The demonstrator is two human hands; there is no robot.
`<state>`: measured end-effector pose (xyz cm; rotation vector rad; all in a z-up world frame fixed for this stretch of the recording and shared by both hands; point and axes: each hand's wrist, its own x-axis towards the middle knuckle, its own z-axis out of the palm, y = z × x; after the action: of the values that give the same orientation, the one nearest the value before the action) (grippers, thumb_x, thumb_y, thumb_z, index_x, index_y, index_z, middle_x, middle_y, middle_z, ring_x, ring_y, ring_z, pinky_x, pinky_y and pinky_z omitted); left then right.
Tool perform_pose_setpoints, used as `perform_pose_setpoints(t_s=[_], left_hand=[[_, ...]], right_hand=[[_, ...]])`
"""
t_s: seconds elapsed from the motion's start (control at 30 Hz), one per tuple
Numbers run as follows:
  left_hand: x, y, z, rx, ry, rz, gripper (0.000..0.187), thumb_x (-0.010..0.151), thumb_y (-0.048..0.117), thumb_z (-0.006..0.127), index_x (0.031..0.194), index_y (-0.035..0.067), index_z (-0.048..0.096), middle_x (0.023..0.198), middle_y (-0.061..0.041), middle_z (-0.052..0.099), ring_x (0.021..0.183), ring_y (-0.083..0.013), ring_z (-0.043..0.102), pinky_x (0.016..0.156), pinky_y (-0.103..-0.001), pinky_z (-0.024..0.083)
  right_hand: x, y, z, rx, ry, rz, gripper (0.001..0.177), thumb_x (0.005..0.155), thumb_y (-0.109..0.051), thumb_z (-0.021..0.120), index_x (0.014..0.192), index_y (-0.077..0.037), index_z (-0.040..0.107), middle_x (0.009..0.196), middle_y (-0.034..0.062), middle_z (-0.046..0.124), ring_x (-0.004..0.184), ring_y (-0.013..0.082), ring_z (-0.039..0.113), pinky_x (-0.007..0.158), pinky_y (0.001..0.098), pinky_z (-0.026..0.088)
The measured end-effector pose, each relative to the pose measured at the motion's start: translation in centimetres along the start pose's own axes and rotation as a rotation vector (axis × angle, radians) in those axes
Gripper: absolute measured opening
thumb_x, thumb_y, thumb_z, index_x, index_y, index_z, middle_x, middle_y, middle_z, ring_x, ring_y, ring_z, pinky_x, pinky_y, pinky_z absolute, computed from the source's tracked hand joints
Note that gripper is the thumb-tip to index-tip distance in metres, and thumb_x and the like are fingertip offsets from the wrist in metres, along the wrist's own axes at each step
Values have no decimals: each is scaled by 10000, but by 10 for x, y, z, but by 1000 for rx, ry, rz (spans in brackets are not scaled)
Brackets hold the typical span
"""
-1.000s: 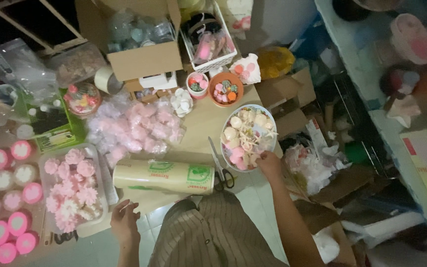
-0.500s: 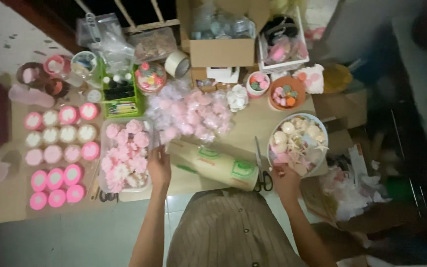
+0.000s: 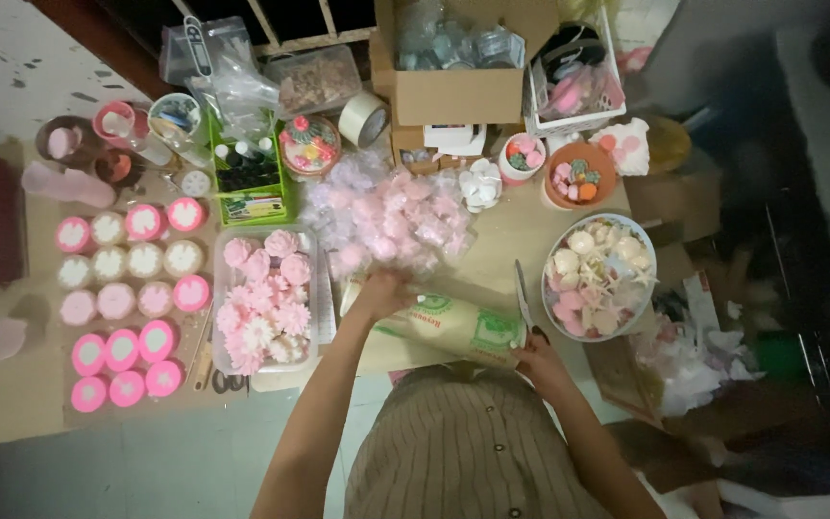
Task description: The person stands at a cluttered craft table and decorates candles by hand. They pick small white starfish-shaped and flower-shaped wax decorations from a bowl, hold a candle wrapped in printed paper, and press the decorations onto the candle surface, repeating the process for successive candles.
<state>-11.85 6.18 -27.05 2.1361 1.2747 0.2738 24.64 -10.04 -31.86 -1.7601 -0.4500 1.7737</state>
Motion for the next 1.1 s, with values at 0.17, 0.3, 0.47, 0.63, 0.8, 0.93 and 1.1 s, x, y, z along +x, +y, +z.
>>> perform_pose_setpoints(t_s=[0.17,0.3,0.47,0.63,0.8,0.93,1.1], left_hand=[[10,-27,22,-134,-75,-111,209,806,230,744,970,116,808,1052,-105,771,994,-290,705,909,-443,540],[9,-10,-5,-425,-59,-214,221,798,158,709,998,151,799,910,-79,782,801,-217,750,781,-347,594],[20,-8,0,-453,6,-193,108,853,94,716,948,67,760,828,-99,773,753,-199,730,724,-334,563],[11,8,-12,-576,-50,-191,74,891,19,653,947,8,701,836,-89,777,806,-154,767,706,-320,562],[-7,11,-15,-798,-7,-191,22,925,-71,599,910,-70,615,834,-137,734,827,-177,775,710,-307,588],[-16,4,-7,-972,34,-233,98,917,-89,563,988,-44,614,942,-120,723,839,-186,749,733,-313,600],[-24,13,-14,-1051,87,-310,115,976,-46,501,1030,-28,601,971,-113,699,844,-169,701,752,-307,609]], right_hand=[[-17,0,12,114,-107,-68,443,914,-153,656,1338,-36,601,1206,75,683,1063,208,640,914,369,498],[-25,-4,15,45,-55,-54,421,930,-148,654,1326,-17,594,1202,99,703,1071,218,666,944,372,518],[-22,3,10,-10,-113,-123,459,889,-94,671,1335,-27,588,1212,93,706,1087,227,650,954,372,501],[-22,16,7,-127,-174,-324,489,870,-75,677,1348,-14,595,1248,83,709,1120,209,642,972,355,476],[-33,9,18,-118,-106,-199,506,872,-64,717,1355,-40,570,1272,59,691,1161,185,641,1015,360,492],[-25,11,23,-38,-228,-289,529,872,-67,730,1376,-31,573,1268,76,692,1153,218,632,990,385,501],[-25,11,24,-178,-239,-348,570,847,-90,786,1381,-23,599,1280,105,718,1148,227,668,1002,370,515]])
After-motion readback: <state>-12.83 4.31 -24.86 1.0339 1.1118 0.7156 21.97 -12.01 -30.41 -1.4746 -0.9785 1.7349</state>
